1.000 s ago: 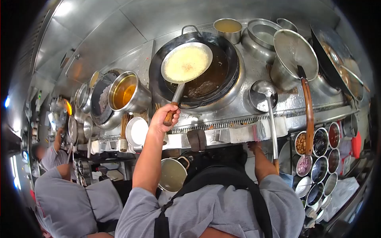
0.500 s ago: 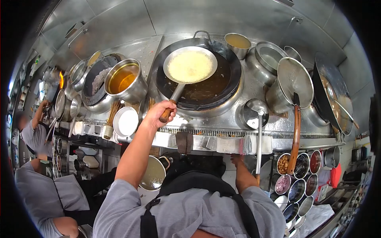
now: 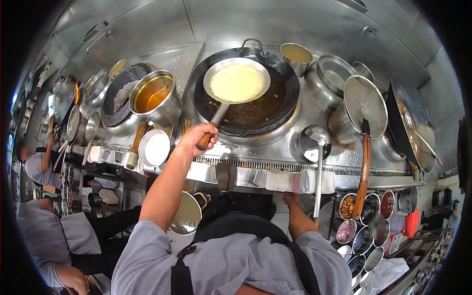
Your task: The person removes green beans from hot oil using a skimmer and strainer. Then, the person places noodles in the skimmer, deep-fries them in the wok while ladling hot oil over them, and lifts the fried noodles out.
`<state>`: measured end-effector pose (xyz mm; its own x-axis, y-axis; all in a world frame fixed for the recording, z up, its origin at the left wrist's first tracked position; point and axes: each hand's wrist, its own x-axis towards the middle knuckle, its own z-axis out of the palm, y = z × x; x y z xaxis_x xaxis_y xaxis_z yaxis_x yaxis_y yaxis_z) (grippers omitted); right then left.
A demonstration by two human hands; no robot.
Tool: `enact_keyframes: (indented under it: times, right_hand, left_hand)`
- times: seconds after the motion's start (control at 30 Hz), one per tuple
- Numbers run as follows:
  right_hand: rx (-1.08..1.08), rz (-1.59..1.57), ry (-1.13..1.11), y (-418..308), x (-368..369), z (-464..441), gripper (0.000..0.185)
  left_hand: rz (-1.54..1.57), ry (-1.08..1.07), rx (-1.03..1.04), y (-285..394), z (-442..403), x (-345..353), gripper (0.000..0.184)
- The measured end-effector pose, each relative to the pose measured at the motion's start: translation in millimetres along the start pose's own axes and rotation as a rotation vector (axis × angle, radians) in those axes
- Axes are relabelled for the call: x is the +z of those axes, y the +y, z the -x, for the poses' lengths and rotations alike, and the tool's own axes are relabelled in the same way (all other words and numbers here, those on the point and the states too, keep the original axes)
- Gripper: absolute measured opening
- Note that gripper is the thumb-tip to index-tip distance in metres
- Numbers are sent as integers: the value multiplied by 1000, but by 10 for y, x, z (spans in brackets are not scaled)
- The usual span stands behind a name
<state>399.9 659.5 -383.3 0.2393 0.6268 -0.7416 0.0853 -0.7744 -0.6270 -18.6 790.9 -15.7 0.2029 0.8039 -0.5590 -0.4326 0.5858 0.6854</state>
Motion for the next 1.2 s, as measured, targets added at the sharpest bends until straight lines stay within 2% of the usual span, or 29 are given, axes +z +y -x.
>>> enact_keyframes:
  times: [0.3, 0.5, 0.53, 0.6, 0.67, 0.73, 0.77, 0.8, 0.87, 0.9, 0.93, 0.97, 1.07, 1.17, 1.2]
  right_hand:
    - [3, -29, 10, -23, 12, 9, 13]
    - [39, 71, 68, -153, -14, 236, 17]
    - [3, 169, 87, -160, -27, 327, 18]
    - [-242, 468, 107, -112, 55, 619, 21]
    - [-525, 470, 46, -354, 309, 1125, 25]
    - [-840, 373, -34, -1372, 669, 2180, 30]
    - [-1052, 343, -48, -1877, 809, 2559, 22]
    - [-1439, 272, -30, -2304, 917, 2759, 14]
    - [-1950, 102, 65, -3078, 1206, 2986, 30]
    - [-2121, -12, 118, -3421, 1399, 3042, 34]
    - [-2181, 17, 174, -3665, 1619, 2930, 35]
    - [-2236, 42, 233, -3814, 1787, 2785, 36]
    - [-2023, 221, 318, -3926, 2004, 2390, 33]
    - [-2061, 127, 294, -3797, 1951, 2392, 31]
    - [-1970, 204, 260, -3718, 1939, 2375, 32]
  left_hand:
    - [11, -14, -7, 8, 1, -4, 16]
    - [-8, 2, 3, -3, -4, -18, 16]
    - [-10, 6, -3, 5, 4, -4, 15]
    - [-10, 3, -11, 21, 6, 7, 13]
    - [-14, -8, -20, 35, -12, -23, 9]
    - [-19, -39, 2, 35, -36, -69, 8]
    - [-25, -58, 4, 16, -44, -75, 7]
    - [-28, -41, 12, 15, -30, -50, 7]
    - [-19, -55, 7, 21, -24, -52, 7]
    - [-12, -58, 9, 24, -19, -57, 8]
    - [47, 17, 48, -15, -26, -36, 9]
    - [35, 3, 41, -5, -24, -43, 8]
    - [3, -73, 42, -30, -64, -144, 5]
    - [-19, -85, 67, -40, -41, -203, 3]
    - [-10, -91, 35, -74, -33, -218, 3]
